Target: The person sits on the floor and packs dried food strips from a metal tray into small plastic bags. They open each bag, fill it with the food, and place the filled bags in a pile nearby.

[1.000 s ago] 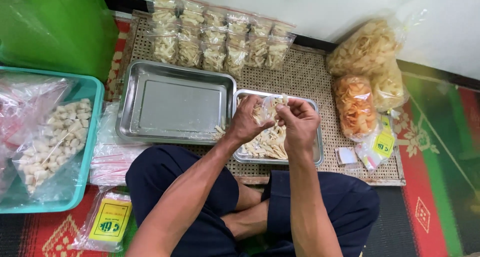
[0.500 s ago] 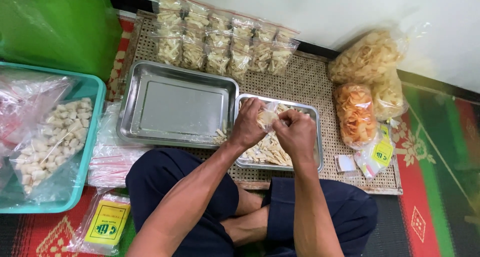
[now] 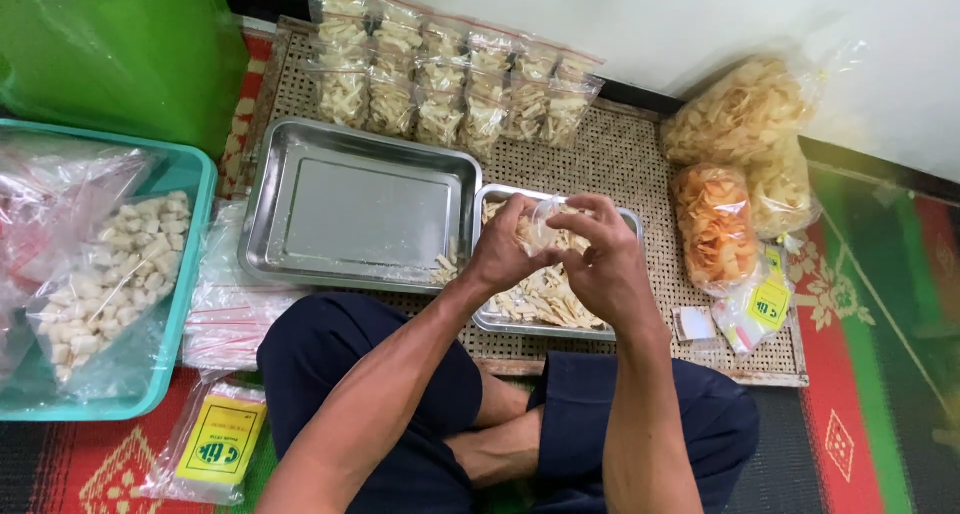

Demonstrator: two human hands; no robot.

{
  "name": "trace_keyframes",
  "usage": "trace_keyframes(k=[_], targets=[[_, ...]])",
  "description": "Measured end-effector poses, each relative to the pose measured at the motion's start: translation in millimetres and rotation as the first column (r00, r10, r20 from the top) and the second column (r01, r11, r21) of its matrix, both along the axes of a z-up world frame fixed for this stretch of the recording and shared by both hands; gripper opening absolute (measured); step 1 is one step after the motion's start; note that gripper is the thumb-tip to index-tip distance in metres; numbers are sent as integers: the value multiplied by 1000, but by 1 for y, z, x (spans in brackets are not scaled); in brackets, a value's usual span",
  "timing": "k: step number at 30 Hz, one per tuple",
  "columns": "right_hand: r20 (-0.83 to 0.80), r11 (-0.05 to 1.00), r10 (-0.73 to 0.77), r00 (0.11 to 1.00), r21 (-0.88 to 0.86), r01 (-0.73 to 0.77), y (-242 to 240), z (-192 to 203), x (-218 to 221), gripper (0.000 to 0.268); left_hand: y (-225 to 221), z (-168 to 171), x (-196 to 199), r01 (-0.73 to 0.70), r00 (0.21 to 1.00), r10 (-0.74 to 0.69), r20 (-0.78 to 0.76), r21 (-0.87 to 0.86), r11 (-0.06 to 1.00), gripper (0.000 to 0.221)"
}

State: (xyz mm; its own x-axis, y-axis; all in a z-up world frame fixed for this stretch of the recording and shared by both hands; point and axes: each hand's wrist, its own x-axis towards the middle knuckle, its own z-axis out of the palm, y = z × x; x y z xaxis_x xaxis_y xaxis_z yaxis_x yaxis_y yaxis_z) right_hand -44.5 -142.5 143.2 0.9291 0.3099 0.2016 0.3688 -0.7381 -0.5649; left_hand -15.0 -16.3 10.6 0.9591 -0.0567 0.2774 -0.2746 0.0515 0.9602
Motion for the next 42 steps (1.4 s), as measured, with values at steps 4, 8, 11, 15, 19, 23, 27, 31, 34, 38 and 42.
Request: trace_keyframes(k=[4,8,11,15,19,23,27,31,34,38,42], targets=[[6,997,24,1000,-70,-24,0,9,2,15,0,-1,-3,89,990,-95,-101,-67,994,64],[-47,985,59,997,-161,-66,-10,15,10,5,8,20,-8,184,974,-192,-123,-72,980,67],[-28,980,83,996,-181,-87,-17,13,15,3,9,28,-11,262,948,-271,-169,-75,962,76],[-5,993,121,993,8,-121,-36,-11,23,6,9,22,-10,306,930,-315,-189,-77,949,58],[-26,988,146,989,51,-145,-31,10,20,5,6,1,0,338,905,-376,-200,-200,920,41],[-141,991,123,982,-25,-128,-37,14,21,5,4,-2,-2,371,897,-418,-143,-270,889,54],[-132,984,120,984,150,-100,-47,-2,28,13,10,28,1,362,910,-404,-88,-303,881,64],[-133,936,83,988,351,-32,-48,-17,37,15,10,12,7,321,921,-374,-110,-329,888,49],[-107,820,-58,993,562,109,-57,-48,36,22,17,17,11,282,928,-350,-129,-369,885,52],[-328,970,-225,917,-159,182,-78,-136,28,32,18,3,22,189,968,-238,-84,-380,905,73],[-350,898,-152,924,-440,-19,-59,-157,3,69,10,-7,21,177,977,-208,-45,-377,909,77]])
